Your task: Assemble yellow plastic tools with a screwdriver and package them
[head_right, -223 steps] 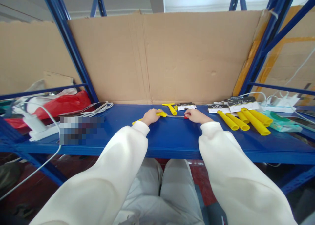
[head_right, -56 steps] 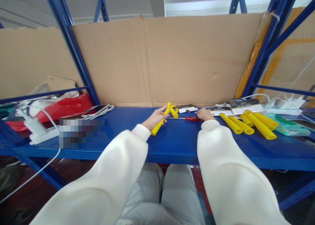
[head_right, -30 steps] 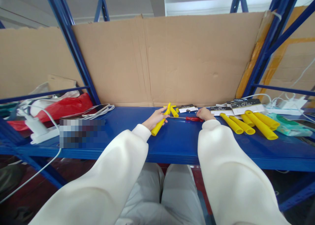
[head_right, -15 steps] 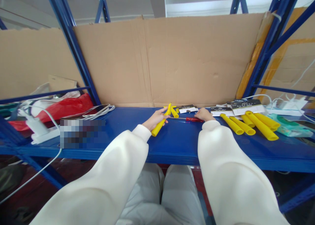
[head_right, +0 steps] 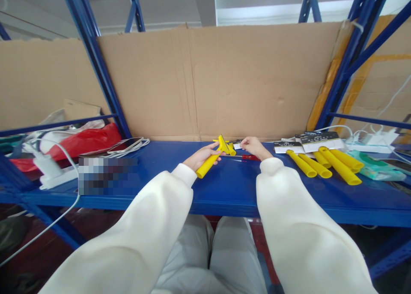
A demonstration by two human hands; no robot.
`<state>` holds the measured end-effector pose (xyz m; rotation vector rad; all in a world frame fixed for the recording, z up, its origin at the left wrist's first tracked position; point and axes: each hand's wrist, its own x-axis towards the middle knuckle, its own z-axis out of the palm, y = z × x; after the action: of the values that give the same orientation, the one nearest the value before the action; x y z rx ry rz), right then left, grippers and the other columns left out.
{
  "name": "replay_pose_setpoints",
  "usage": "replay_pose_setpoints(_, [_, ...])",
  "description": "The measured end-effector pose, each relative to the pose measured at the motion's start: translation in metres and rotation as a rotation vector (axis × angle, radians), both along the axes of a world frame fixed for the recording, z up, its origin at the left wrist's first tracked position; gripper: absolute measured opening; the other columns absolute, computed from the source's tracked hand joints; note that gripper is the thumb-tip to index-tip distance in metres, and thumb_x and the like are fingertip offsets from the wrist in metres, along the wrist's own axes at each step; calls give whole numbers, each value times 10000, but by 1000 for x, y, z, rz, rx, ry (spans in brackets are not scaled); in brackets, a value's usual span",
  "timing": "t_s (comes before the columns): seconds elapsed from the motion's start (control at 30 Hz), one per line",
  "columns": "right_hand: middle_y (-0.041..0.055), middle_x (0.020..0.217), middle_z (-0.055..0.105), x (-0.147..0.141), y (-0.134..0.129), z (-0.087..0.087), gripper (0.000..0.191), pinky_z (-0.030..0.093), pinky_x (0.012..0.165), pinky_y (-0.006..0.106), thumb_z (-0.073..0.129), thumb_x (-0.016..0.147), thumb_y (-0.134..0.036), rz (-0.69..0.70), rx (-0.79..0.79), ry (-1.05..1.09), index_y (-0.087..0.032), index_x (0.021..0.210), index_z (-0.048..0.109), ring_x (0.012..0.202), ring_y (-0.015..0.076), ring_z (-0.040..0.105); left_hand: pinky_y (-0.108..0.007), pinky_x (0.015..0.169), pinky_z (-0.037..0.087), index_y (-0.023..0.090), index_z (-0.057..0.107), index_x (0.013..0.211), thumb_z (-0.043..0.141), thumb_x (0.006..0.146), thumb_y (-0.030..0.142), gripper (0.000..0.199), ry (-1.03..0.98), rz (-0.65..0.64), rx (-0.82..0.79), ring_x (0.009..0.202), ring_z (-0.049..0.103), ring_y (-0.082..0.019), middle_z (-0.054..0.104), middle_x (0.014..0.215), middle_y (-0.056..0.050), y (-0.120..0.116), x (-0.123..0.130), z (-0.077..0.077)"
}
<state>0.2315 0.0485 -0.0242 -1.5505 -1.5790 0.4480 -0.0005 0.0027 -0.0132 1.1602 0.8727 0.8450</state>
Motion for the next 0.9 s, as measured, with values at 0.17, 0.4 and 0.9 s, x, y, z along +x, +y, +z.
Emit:
replay_pose_setpoints(0.17, [12,625,662,-17,-6,-1,125,537,682,285,745,688,-216,197,57,169,-190,652,628,604,134,579,-153,450,441,250,261,1604,546,912,43,777,-21,-30,-12,519,589,-72,736,1066,-124,6,-1,-5])
replay_pose_setpoints(0.4, [8,657,653,-35,-7,-6,255,512,675,291,806,608,-370,325,93,297,-198,663,626,635,132,565,-147,424,423,245,227,1612,427,943,-3,741,18,-33,-28,489,587,-62,730,1056,-125,-2,0,1])
replay_pose_setpoints(0.9, [1,699,675,-54,-7,-14,333,532,748,309,845,564,-423,408,153,440,-198,710,647,699,143,620,-182,433,477,273,279,1598,521,895,13,787,5,-52,-8,584,709,-113,588,1397,-180,2,0,-2])
